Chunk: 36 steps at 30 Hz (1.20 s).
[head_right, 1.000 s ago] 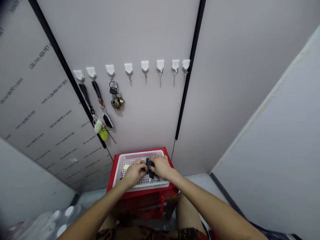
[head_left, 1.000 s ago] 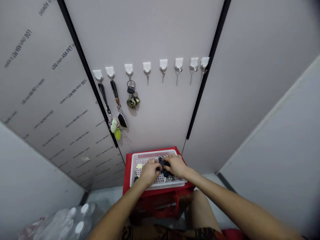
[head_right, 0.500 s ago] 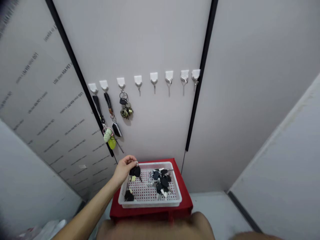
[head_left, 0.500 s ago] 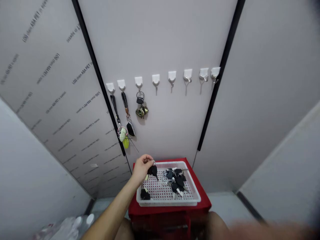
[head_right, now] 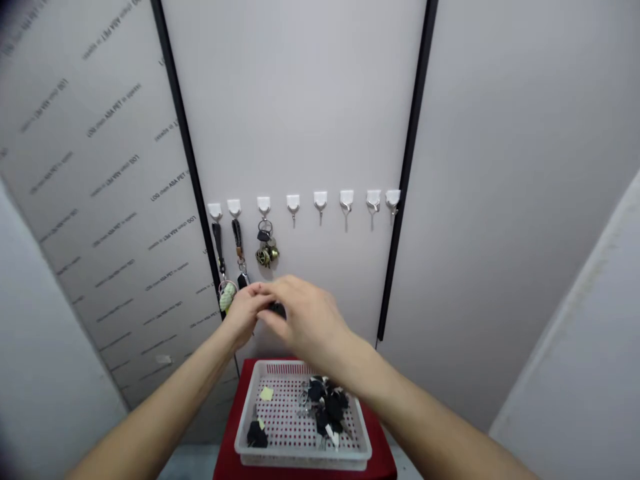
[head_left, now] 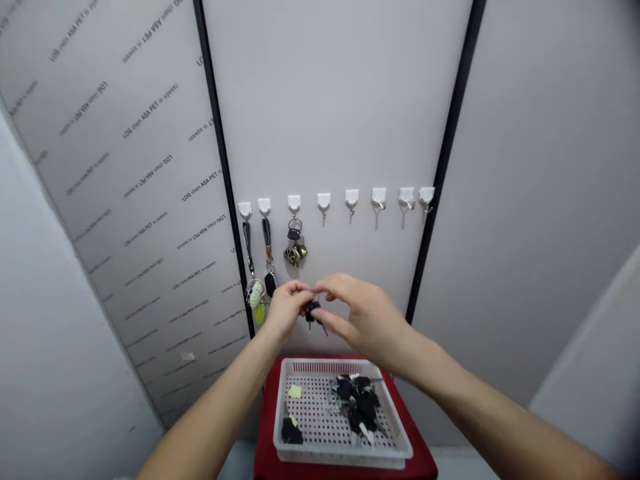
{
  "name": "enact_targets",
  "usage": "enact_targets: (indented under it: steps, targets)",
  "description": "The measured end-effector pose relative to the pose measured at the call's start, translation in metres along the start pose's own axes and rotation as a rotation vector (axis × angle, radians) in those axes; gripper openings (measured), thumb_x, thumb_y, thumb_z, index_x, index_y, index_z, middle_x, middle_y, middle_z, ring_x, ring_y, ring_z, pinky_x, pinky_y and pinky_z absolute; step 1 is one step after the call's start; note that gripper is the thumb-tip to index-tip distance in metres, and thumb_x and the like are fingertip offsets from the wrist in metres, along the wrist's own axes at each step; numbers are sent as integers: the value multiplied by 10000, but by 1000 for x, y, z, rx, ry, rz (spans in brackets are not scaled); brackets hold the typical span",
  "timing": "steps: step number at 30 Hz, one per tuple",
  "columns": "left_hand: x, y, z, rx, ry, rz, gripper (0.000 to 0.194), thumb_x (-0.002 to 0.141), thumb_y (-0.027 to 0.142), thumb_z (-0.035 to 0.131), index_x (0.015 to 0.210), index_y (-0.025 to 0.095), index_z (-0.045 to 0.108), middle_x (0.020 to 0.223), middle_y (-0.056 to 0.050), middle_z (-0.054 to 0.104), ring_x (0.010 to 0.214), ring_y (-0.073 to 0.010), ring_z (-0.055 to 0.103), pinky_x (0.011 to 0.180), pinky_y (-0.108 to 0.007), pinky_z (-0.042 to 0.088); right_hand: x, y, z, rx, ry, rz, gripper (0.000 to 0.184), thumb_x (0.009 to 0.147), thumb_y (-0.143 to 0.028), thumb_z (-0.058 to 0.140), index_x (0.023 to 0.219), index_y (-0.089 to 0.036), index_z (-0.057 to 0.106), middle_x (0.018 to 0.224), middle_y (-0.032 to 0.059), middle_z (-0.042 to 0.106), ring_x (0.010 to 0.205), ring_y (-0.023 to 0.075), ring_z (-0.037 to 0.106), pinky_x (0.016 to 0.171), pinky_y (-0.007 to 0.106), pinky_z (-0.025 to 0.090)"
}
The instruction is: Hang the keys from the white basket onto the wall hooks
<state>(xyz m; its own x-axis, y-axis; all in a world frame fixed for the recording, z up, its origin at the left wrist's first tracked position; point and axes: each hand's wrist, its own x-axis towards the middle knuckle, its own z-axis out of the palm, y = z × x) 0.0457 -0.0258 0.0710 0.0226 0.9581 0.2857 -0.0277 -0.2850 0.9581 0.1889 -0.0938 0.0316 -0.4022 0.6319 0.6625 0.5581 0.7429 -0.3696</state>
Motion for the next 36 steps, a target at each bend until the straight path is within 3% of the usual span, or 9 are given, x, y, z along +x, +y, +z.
enact_targets:
  steps: [2,4,8,12,14,22,26,32,36]
  targets:
    - [8,17,6,-72,-17,-10,87,517,187,517,531,139,445,414,61,431,339,-23,347,354,-156,275,84,-17,-33,72,7,135,154,625,-245,480,767,-209,528,686,-4,563,600,102,506,545,240,398]
    - [16,30,12,-133,-34,1,88,519,166,515,526,133,433,418,62,430,339,-16,347,353,-147,273,111,-9,-35,175,104,230,125,627,-234,468,727,-173,511,617,-13,554,542,81,494,520,217,393]
    - [29,50,21,-155,-92,72,77,540,133,511,554,131,435,441,54,444,361,-19,372,371,-148,299,101,23,-20,347,249,280,125,605,-235,473,696,-149,479,628,-12,540,556,71,486,507,198,382]
    - [40,67,21,-69,-217,137,101,538,74,515,602,131,461,486,48,460,421,-28,414,420,-153,328,115,27,-35,508,248,314,151,580,-226,482,707,-145,467,619,-19,529,543,62,472,456,171,360]
    - [47,74,20,5,-216,191,118,538,50,508,615,132,472,504,48,466,434,-26,413,448,-159,339,128,24,-43,547,285,348,133,561,-210,493,672,-142,466,559,-35,501,496,50,447,429,161,347]
    - [93,83,31,395,228,418,59,538,92,498,519,146,482,511,27,481,507,-70,442,547,-200,364,172,30,-47,480,480,387,53,545,-138,457,596,-141,473,489,-51,455,413,39,424,410,171,376]
    - [105,84,36,571,335,490,84,550,84,466,542,155,510,565,-1,523,562,-101,470,590,-224,365,187,37,-45,373,523,424,77,559,-116,433,603,-139,491,519,-33,482,423,50,460,453,200,411]
    - [91,76,35,633,309,525,157,562,57,418,628,148,528,632,-15,546,601,-103,482,620,-226,369,184,47,-41,289,485,466,118,592,-125,423,666,-125,515,553,-8,514,453,65,489,485,214,421]
    - [56,41,25,585,217,523,170,583,90,426,718,140,516,710,-5,545,630,-79,475,639,-208,372,139,61,-34,113,422,400,175,614,-201,435,748,-132,525,632,10,551,523,78,505,525,216,411]
